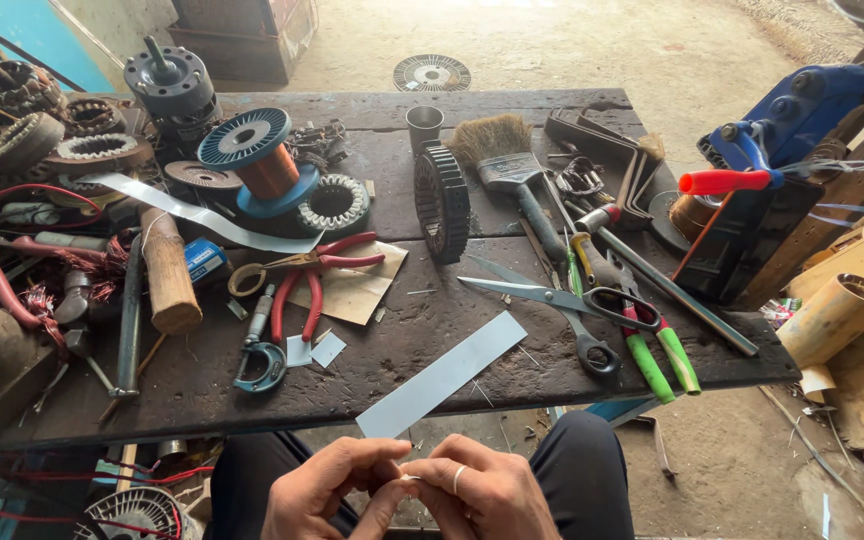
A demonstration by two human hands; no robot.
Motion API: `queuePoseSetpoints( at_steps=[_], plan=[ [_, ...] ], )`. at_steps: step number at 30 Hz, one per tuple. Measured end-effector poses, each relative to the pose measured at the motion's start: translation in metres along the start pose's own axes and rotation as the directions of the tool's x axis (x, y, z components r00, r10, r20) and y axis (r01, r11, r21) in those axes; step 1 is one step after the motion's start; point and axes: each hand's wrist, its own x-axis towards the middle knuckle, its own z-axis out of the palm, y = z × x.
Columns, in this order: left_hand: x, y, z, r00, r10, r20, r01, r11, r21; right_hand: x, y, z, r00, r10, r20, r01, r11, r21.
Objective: The person cuts strips of white insulating material using shears, folds them, and inserts them into the slots of a motor rotor. The person repeats this process for multiple slots, handling the rotor and shears throughout.
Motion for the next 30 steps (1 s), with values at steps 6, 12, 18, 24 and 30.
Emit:
queuePoseSetpoints(
  at_steps=[6,12,18,24,30],
  plan=[
    [-0.002,-0.007,-0.002,0.994,0.110,0.004,-0.107,0.964,0.242,-0.004,0.011,0.004,0.982,-0.170,0.086,0.170,0.985,0.002],
    [-0.005,-0.016,0.018,0.930,0.348,-0.118,-0.275,0.872,0.405,-0.012,0.021,0.019,0.972,-0.232,-0.025,0.220,0.949,-0.223],
    [-0.004,-0.014,0.020,0.940,0.312,-0.139,-0.263,0.921,0.288,-0.021,0.032,0.030,0.919,-0.352,-0.178,0.298,0.915,-0.274],
    [-0.007,-0.012,0.021,0.910,0.368,-0.191,-0.285,0.891,0.354,-0.032,0.041,0.043,0.911,-0.313,-0.270,0.240,0.932,-0.271],
    [-0.003,0.002,0.018,0.956,0.216,-0.199,-0.152,0.945,0.290,-0.035,0.062,0.058,0.896,-0.280,-0.346,0.160,0.928,-0.338]
  ],
)
